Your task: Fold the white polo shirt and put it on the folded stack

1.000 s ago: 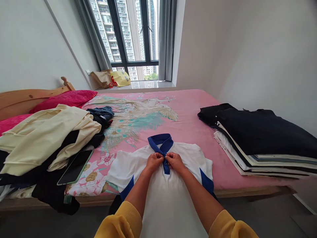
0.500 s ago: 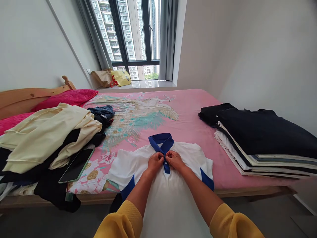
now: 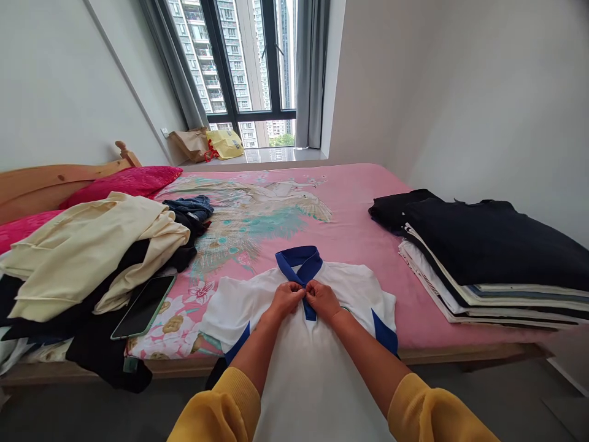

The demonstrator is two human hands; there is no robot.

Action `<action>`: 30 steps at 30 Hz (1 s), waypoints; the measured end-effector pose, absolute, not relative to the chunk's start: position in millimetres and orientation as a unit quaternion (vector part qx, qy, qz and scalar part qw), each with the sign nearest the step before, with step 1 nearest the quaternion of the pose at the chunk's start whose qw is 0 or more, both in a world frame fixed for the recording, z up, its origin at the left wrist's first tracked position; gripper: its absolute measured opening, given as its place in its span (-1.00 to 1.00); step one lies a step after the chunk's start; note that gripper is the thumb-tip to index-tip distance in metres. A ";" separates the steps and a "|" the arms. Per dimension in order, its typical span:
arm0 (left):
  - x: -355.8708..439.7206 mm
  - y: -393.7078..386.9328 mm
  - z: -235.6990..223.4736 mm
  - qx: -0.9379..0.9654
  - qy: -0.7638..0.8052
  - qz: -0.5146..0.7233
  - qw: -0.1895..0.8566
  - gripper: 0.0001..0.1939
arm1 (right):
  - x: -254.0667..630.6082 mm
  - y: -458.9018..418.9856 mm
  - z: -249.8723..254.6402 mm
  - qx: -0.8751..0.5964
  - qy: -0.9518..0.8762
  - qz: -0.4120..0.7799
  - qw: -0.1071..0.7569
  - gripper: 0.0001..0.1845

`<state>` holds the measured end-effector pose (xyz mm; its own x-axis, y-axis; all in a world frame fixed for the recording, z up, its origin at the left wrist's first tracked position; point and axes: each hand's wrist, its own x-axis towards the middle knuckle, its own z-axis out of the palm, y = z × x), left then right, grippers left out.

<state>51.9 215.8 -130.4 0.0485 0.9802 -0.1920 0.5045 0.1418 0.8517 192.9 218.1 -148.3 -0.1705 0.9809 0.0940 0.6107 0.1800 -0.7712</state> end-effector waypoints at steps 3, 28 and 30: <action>53.4 219.1 -132.2 0.565 0.649 0.275 0.429 -0.90 | 190.7 218.8 -149.9 -0.575 -0.710 0.276 0.298 -0.94; 54.0 240.0 -131.5 0.525 0.688 0.172 0.470 -0.86 | 186.9 221.6 -144.8 -0.615 -0.714 0.243 0.231 -0.89; 53.5 240.5 -130.8 0.523 0.688 0.163 0.475 -0.84 | 187.0 222.9 -143.8 -0.620 -0.711 0.246 0.225 -0.89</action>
<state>53.5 240.5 -130.8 -0.0002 0.8755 -0.4831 0.5648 0.3988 0.7225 187.0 222.9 -143.8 -0.1314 0.9912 0.0140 0.7699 0.1109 -0.6284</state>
